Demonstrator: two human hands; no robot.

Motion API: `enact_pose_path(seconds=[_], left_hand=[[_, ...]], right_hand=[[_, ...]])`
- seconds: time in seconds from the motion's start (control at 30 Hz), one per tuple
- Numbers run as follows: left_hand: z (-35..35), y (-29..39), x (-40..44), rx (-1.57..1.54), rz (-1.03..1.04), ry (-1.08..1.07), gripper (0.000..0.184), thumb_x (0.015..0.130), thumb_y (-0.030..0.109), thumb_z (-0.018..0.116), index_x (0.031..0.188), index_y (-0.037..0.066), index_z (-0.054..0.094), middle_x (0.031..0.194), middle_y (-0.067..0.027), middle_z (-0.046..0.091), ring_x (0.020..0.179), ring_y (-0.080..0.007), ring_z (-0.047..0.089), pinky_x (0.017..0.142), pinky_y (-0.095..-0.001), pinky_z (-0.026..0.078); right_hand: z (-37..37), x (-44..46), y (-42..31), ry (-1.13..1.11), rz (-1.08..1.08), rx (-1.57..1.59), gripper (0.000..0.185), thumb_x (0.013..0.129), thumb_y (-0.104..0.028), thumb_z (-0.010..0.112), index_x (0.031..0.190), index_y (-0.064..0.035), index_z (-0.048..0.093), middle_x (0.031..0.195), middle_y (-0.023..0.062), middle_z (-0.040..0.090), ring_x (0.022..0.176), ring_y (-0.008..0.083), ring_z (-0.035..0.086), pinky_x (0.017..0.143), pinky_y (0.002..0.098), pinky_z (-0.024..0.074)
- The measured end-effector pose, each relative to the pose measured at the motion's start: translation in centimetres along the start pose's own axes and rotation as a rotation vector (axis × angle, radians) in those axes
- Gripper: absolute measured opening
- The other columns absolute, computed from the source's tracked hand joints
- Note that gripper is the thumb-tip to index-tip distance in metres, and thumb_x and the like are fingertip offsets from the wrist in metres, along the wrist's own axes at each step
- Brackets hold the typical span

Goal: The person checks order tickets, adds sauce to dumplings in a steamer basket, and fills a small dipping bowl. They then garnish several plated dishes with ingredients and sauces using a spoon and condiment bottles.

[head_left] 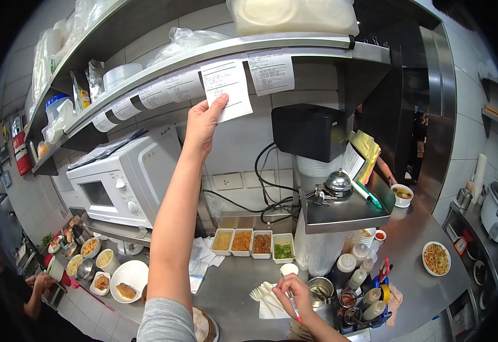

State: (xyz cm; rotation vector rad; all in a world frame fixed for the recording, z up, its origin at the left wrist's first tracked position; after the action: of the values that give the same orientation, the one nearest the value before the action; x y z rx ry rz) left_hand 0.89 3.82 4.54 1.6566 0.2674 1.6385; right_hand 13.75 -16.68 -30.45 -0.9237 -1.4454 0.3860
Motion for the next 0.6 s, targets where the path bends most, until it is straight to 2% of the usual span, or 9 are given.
enact_pose_path(seconds=[0.17, 0.2, 0.27, 0.3, 0.37, 0.43, 0.5, 0.57, 0.6], left_hand=[[0.6, 1.3, 2.2, 0.056, 0.021, 0.000, 0.026, 0.082, 0.026, 0.068, 0.092, 0.002, 0.068, 0.087, -0.0039, 0.067, 0.076, -0.0070, 0.057, 0.071, -0.0207, 0.043], [0.7, 1.8, 2.7, 0.119, 0.059, -0.010, 0.030, 0.084, 0.035, 0.066, 0.089, 0.005, 0.067, 0.081, -0.0001, 0.065, 0.068, -0.0049, 0.053, 0.063, -0.0196, 0.040], [0.7, 0.7, 2.6, 0.142, -0.042, -0.028, 0.035, 0.085, 0.043, 0.060, 0.091, 0.008, 0.064, 0.077, 0.0038, 0.060, 0.062, -0.0035, 0.048, 0.057, -0.0197, 0.034], [0.4, 0.0, 2.3, 0.155, -0.093, -0.032, 0.037, 0.086, 0.046, 0.058, 0.092, 0.010, 0.062, 0.075, 0.0058, 0.058, 0.059, -0.0028, 0.045, 0.055, -0.0197, 0.032], [-0.2, -3.3, -0.4, 0.043, -0.271, -0.140, 0.059, 0.089, 0.062, 0.037, 0.106, 0.008, 0.054, 0.073, 0.0032, 0.055, 0.059, -0.0053, 0.045, 0.054, -0.0190, 0.035], [-0.1, -5.8, -5.0, -0.013, -0.387, -0.150, 0.061, 0.091, 0.062, 0.027, 0.102, 0.008, 0.054, 0.072, 0.0032, 0.054, 0.053, -0.0060, 0.043, 0.048, -0.0188, 0.033], [1.1, -7.5, -9.8, 0.182, -0.326, -0.342, 0.062, 0.095, 0.057, 0.017, 0.092, 0.009, 0.057, 0.063, 0.0049, 0.046, 0.050, -0.0044, 0.038, 0.044, -0.0186, 0.029], [3.5, -6.9, -15.4, 0.405, -0.258, -0.549, 0.071, 0.095, 0.056, 0.013, 0.080, 0.006, 0.060, 0.060, 0.0044, 0.040, 0.055, -0.0082, 0.035, 0.052, -0.0230, 0.032], [4.7, -6.8, -17.9, 0.370, -0.219, -0.711, 0.073, 0.094, 0.058, 0.013, 0.082, 0.002, 0.060, 0.060, 0.0030, 0.040, 0.058, -0.0111, 0.038, 0.058, -0.0260, 0.035]], right_hand=[[-0.6, -1.1, 1.6, -0.004, 0.032, 0.022, 0.025, 0.075, 0.006, 0.066, 0.074, -0.0048, 0.044, 0.086, 0.0079, 0.055, 0.076, 0.0129, 0.055, 0.068, 0.0254, 0.0458], [-0.7, -0.8, 1.2, -0.006, 0.013, 0.020, 0.024, 0.074, 0.005, 0.068, 0.074, -0.0044, 0.046, 0.084, 0.0076, 0.056, 0.073, 0.0134, 0.055, 0.065, 0.0250, 0.0454], [-0.8, -0.5, -0.5, -0.013, -0.013, 0.020, 0.022, 0.071, 0.002, 0.071, 0.074, -0.0037, 0.050, 0.080, 0.0069, 0.056, 0.069, 0.0144, 0.055, 0.061, 0.0242, 0.0446], [-0.8, -0.5, -1.1, -0.048, -0.014, 0.040, 0.019, 0.073, 0.000, 0.070, 0.079, -0.0036, 0.052, 0.083, 0.0076, 0.057, 0.072, 0.0149, 0.056, 0.063, 0.0244, 0.0450], [-0.7, -0.2, -2.3, -0.119, -0.019, 0.087, 0.017, 0.077, -0.005, 0.068, 0.090, -0.0033, 0.057, 0.089, 0.0091, 0.058, 0.079, 0.0160, 0.058, 0.068, 0.0247, 0.0458], [-1.6, 0.3, -3.5, -0.165, 0.010, 0.191, 0.028, 0.084, -0.019, 0.060, 0.106, -0.0022, 0.055, 0.098, 0.0117, 0.058, 0.088, 0.0179, 0.059, 0.075, 0.0270, 0.0453], [-2.6, 0.9, -3.9, -0.172, 0.053, 0.297, 0.044, 0.089, -0.033, 0.050, 0.117, 0.0007, 0.051, 0.106, 0.0150, 0.058, 0.094, 0.0203, 0.059, 0.079, 0.0297, 0.0448], [-3.3, 1.4, -3.9, -0.142, 0.113, 0.410, 0.061, 0.092, -0.047, 0.037, 0.124, 0.0052, 0.045, 0.112, 0.0190, 0.057, 0.097, 0.0231, 0.059, 0.082, 0.0328, 0.0443], [-3.8, 1.9, -4.6, -0.146, 0.088, 0.425, 0.060, 0.094, -0.045, 0.035, 0.126, 0.0044, 0.044, 0.115, 0.0212, 0.056, 0.096, 0.0246, 0.059, 0.082, 0.0324, 0.0440]])
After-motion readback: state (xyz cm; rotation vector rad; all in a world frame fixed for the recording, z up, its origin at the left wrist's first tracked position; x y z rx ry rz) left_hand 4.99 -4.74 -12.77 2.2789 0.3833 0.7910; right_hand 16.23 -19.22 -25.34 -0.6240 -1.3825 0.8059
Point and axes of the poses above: each hand's wrist, its own x-axis towards the middle knuckle, its own z-axis out of the palm, y = z × x, the point moved 6 cm from there along x, towards the middle knuckle
